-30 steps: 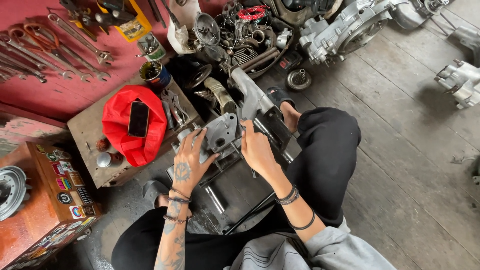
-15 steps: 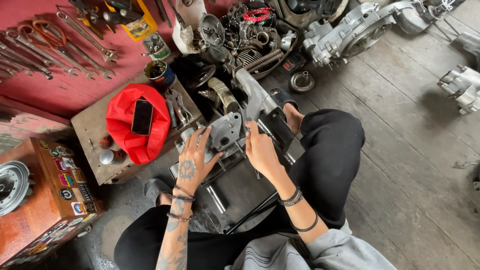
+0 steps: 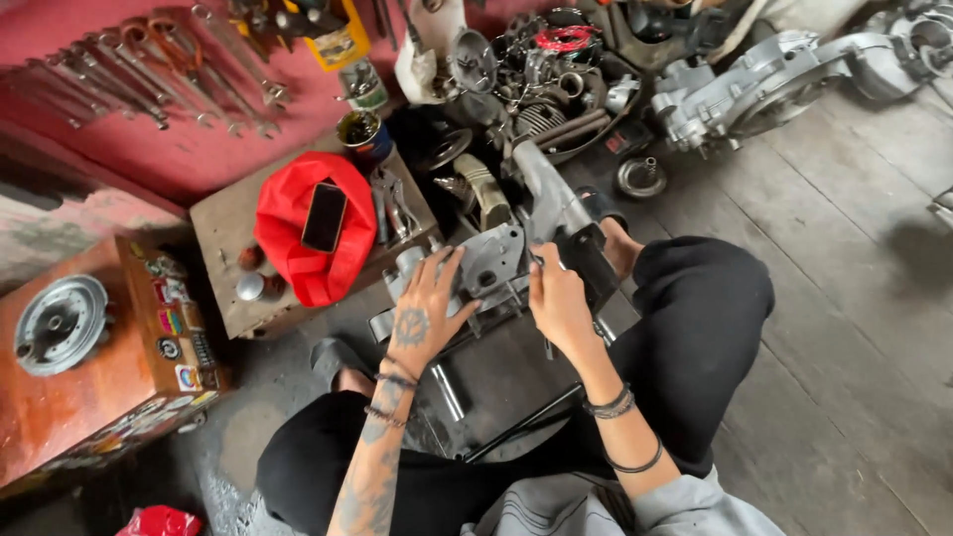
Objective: The person sits on the floor and uses a metal file to smooth the surface of a silver engine casing. They repeatedly file different edges and surfaces of the part, rotating it to access various sides. The person also uses their fingers to wipe away metal shavings from the work area.
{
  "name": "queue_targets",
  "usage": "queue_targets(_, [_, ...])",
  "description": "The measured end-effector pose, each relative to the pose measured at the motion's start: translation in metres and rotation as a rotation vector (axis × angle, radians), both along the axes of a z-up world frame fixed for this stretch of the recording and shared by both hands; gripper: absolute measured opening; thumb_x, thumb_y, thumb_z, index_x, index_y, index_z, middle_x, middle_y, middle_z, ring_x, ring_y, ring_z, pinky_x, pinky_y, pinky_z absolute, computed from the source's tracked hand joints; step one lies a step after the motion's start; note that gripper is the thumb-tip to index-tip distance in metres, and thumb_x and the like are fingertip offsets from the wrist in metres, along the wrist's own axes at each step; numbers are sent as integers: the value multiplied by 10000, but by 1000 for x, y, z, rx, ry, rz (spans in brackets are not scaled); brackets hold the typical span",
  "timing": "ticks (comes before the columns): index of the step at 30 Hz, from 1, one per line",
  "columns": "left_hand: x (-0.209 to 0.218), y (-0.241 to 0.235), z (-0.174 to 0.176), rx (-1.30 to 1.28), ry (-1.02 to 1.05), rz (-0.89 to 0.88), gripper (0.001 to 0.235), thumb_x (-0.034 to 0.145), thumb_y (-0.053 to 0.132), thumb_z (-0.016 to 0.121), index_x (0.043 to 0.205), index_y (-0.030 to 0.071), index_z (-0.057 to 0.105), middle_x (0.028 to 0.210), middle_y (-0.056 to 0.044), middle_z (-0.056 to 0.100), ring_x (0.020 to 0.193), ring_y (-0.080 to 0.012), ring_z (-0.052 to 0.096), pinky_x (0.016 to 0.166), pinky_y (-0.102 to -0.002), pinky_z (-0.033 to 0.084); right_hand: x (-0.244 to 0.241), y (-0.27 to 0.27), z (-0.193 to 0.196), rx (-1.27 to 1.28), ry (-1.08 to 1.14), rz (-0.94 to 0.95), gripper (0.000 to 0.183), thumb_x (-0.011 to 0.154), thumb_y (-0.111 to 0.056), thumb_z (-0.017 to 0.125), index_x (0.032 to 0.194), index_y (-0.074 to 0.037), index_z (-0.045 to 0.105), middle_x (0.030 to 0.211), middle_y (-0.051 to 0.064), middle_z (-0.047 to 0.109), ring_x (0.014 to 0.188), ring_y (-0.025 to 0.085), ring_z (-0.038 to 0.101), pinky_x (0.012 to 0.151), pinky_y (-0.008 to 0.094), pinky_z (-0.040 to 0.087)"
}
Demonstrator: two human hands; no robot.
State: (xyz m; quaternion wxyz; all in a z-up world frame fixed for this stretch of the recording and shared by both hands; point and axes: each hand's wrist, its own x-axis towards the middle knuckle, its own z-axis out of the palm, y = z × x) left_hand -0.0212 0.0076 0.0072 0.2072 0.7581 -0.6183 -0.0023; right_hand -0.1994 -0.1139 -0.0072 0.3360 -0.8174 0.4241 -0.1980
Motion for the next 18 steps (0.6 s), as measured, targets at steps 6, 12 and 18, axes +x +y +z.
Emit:
queue_targets(6, [4,-1,-6,16,-46,-6,740,873,359,807,1486,81,500,1370,-164,556,1271,-336,582,909,-484,598,-12,17,-1,7,87,26,231,1050,-144,418,1257,-117,517,567,236,653,592,417,710,570,475,586])
queue_targets(12, [2,0,-7,-7,-36,3,715,870,327,805,1471,74,512,1369,-168,563,1274,-337,581,916,-481,593,4,-10,14,108,-2,64,279,1054,-125,383,1278,-36,524,607,152,701,394,222,647,398,300,551])
queue_targets(18, [2,-2,-13,-8,-62,10,720,864,326,814,1467,77,510,1366,-163,557,1271,-331,582,932,-474,588,-9,18,36,222,-60,77,284,1045,-100,401,1283,-5,523,577,148,702,348,222,633,359,323,536])
